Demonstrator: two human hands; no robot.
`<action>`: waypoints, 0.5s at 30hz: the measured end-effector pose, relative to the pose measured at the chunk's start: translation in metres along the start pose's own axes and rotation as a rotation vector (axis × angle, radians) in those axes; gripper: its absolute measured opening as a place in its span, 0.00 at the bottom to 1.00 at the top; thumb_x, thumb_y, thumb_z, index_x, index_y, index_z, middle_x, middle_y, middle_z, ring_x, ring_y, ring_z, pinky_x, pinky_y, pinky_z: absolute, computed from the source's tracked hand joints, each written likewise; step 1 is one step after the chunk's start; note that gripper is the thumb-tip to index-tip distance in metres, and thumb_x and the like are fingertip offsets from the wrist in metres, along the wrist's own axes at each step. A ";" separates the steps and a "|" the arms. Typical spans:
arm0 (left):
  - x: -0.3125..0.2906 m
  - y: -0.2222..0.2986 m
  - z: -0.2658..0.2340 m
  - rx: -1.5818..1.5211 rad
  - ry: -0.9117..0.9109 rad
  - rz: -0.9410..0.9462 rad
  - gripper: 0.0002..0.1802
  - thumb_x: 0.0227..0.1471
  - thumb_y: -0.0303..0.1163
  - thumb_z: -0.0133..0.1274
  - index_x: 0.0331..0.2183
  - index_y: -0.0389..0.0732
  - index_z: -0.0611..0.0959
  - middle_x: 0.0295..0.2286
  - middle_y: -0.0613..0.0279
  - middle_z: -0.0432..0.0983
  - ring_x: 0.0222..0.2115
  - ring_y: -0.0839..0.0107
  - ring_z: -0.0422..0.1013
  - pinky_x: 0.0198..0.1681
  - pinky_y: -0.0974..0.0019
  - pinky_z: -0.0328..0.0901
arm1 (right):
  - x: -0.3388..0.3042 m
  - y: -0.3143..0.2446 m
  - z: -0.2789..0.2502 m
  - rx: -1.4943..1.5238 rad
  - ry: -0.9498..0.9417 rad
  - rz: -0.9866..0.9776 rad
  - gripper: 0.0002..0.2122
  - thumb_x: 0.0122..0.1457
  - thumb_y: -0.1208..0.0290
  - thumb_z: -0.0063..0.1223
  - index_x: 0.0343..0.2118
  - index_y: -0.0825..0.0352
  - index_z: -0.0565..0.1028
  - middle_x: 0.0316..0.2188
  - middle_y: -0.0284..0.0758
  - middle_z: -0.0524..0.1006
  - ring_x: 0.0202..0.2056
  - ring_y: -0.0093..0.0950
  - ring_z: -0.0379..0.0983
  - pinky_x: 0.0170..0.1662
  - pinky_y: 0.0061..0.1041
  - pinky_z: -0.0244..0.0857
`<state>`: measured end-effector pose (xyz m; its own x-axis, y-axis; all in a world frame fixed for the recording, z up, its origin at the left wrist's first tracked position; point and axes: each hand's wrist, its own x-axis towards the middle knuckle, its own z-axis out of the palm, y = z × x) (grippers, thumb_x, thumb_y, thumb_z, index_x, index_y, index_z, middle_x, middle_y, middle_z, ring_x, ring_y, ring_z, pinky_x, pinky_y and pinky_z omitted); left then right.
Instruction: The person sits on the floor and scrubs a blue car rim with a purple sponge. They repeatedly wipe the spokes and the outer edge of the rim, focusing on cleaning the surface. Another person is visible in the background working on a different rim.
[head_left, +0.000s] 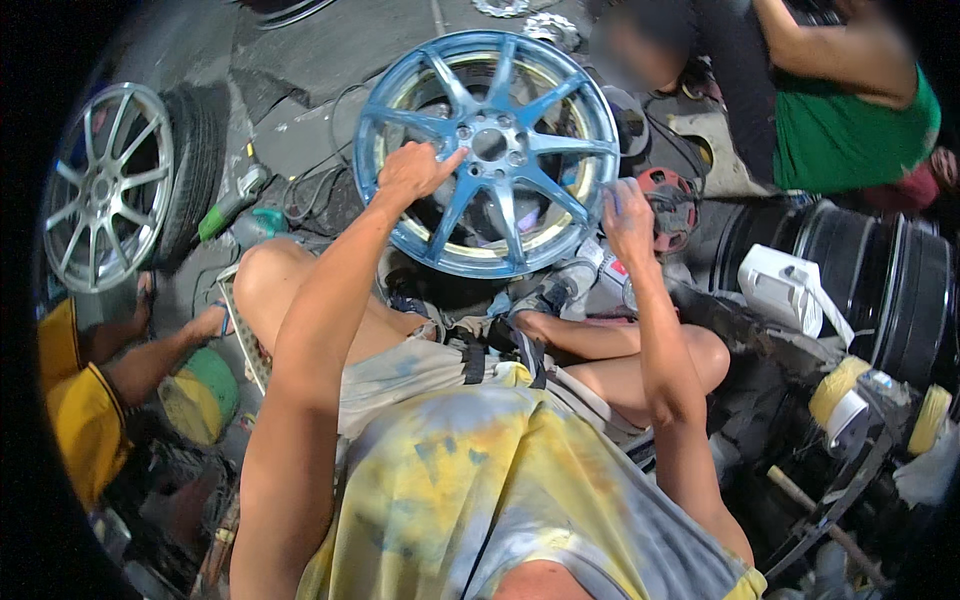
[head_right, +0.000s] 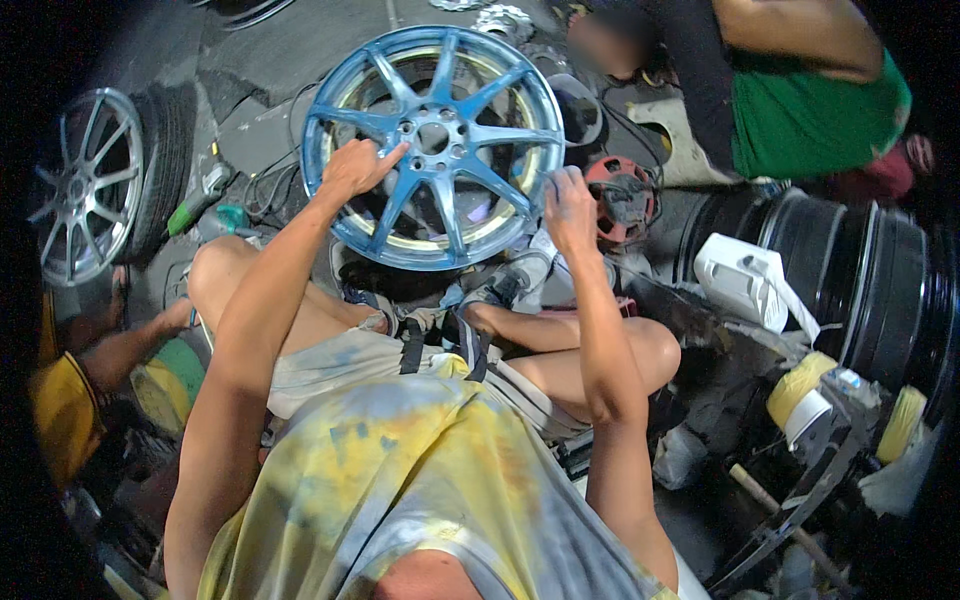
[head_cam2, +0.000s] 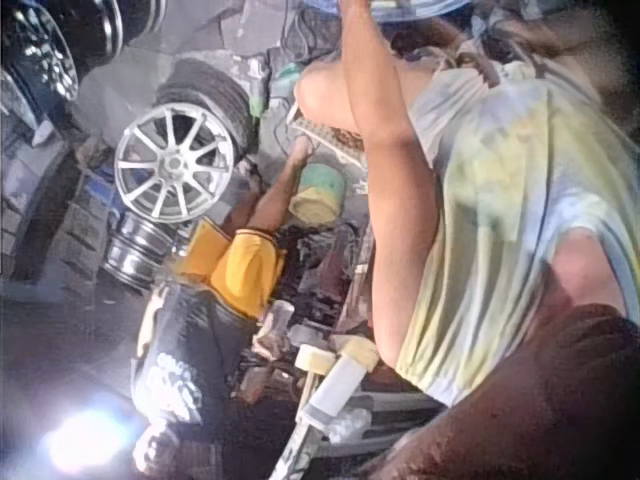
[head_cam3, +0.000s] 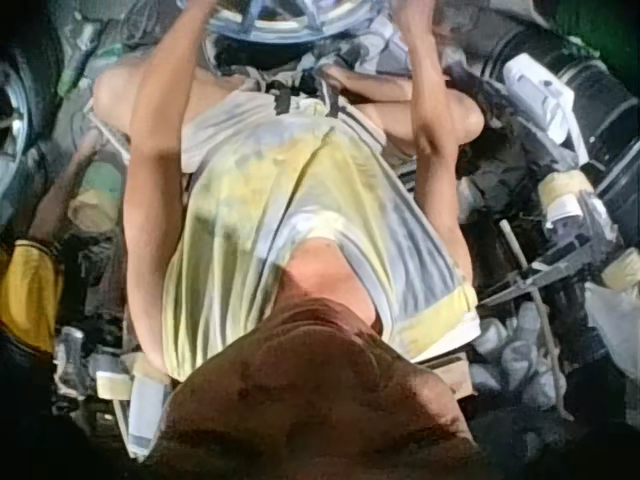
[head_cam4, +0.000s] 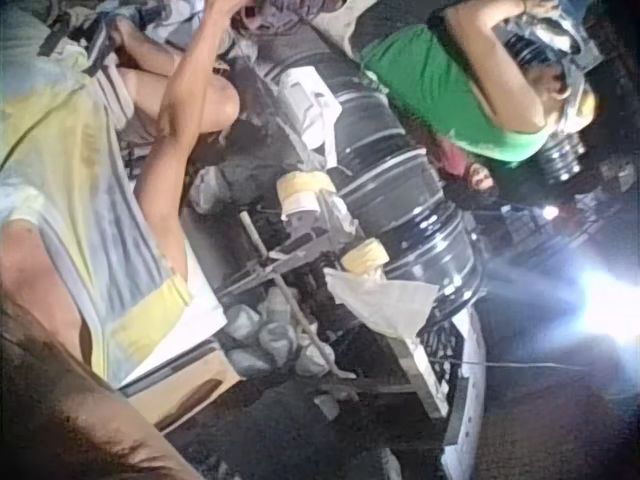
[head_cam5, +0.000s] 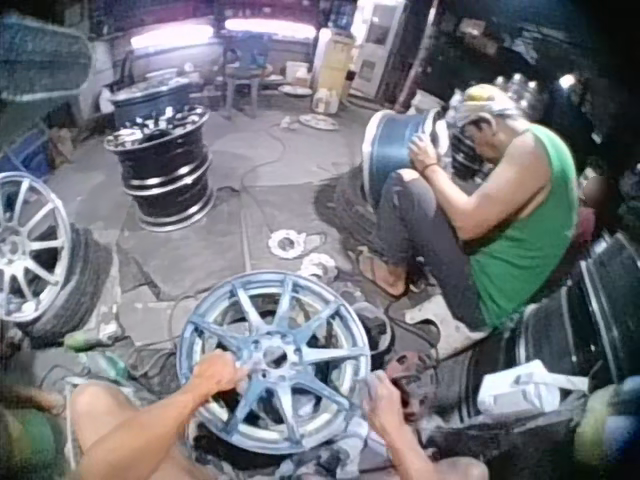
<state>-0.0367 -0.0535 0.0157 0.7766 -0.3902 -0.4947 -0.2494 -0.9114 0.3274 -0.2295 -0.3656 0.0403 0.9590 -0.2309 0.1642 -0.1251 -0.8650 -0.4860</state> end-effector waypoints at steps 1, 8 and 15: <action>0.000 -0.002 0.002 0.007 0.013 -0.002 0.52 0.55 0.75 0.38 0.34 0.28 0.87 0.36 0.32 0.81 0.41 0.40 0.78 0.46 0.45 0.71 | -0.003 -0.001 0.005 -0.016 0.035 -0.021 0.06 0.63 0.73 0.51 0.40 0.67 0.75 0.40 0.44 0.75 0.37 0.50 0.76 0.39 0.46 0.70; 0.004 0.003 -0.002 0.040 0.012 0.000 0.54 0.55 0.75 0.37 0.33 0.26 0.87 0.35 0.29 0.80 0.41 0.38 0.77 0.48 0.44 0.70 | 0.021 -0.027 0.034 -0.262 -0.080 0.264 0.09 0.61 0.75 0.46 0.43 0.69 0.67 0.44 0.51 0.72 0.33 0.57 0.77 0.36 0.55 0.70; 0.002 0.004 -0.002 0.053 -0.008 -0.002 0.51 0.56 0.73 0.39 0.34 0.26 0.87 0.36 0.28 0.79 0.42 0.37 0.76 0.49 0.45 0.69 | 0.014 -0.035 0.052 -0.187 0.013 0.336 0.11 0.59 0.74 0.51 0.43 0.69 0.66 0.42 0.52 0.71 0.31 0.57 0.76 0.33 0.56 0.70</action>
<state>-0.0352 -0.0572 0.0178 0.7722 -0.3894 -0.5020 -0.2786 -0.9177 0.2832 -0.1983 -0.3156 0.0155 0.8535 -0.5199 0.0338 -0.4771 -0.8060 -0.3503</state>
